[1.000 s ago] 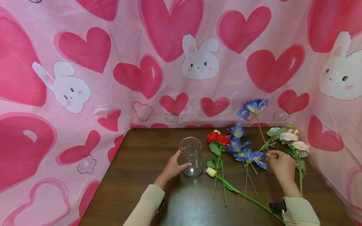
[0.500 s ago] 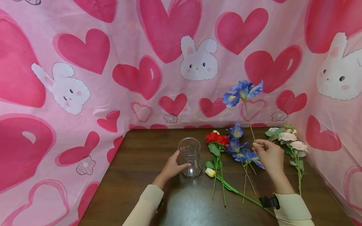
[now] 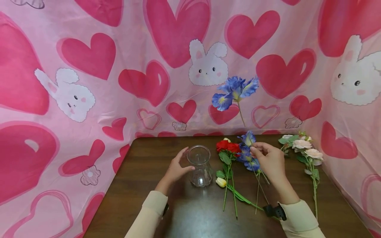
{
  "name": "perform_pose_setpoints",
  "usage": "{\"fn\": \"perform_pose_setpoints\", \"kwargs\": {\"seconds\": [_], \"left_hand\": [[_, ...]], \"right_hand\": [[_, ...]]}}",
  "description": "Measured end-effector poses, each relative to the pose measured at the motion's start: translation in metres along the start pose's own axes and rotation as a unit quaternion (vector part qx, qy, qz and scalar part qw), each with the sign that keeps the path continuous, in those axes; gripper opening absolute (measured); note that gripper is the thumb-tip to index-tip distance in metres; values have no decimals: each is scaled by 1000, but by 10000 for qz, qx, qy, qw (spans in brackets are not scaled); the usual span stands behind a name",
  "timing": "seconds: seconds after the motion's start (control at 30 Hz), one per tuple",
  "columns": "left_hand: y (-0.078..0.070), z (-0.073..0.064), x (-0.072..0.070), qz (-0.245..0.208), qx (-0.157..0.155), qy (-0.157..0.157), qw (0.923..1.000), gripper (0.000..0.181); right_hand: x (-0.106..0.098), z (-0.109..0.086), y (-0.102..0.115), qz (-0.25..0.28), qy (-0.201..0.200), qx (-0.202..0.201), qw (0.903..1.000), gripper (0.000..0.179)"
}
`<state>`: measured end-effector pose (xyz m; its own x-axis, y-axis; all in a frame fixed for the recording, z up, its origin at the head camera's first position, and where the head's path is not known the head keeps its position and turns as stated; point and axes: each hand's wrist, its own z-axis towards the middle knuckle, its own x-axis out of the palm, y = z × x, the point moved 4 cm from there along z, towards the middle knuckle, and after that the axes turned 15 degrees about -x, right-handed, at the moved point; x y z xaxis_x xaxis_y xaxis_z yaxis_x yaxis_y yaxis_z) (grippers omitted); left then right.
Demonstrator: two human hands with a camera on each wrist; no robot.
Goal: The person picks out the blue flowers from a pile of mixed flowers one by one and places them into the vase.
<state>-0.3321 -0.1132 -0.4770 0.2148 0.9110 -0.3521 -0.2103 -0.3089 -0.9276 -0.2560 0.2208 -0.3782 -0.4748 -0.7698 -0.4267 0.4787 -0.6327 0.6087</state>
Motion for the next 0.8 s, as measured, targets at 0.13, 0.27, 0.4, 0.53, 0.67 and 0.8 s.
{"fn": "perform_pose_setpoints", "kwargs": {"seconds": [0.13,0.27,0.4,0.53,0.67,0.8], "left_hand": [[-39,-4,-12,-4,380,-221,9990,71],[-70,-1,-18,19,844,-444,9954,60],[-96,5,-17,-215,1234,-433,9912,52],[-118,8,-13,-337,1416,-348,9887,45],[-133,11,-7,-791,1486,-118,9857,38],[-135,21,-3,-1502,1487,122,9773,34]], "right_hand": [[9,1,8,94,84,-109,9999,14],[20,3,17,178,153,-320,9992,12],[33,2,25,427,294,-384,9979,10],[47,-3,32,781,469,-362,9952,8],[60,-8,39,1016,564,-356,9926,5],[71,-11,44,1291,630,-266,9893,6]]}}
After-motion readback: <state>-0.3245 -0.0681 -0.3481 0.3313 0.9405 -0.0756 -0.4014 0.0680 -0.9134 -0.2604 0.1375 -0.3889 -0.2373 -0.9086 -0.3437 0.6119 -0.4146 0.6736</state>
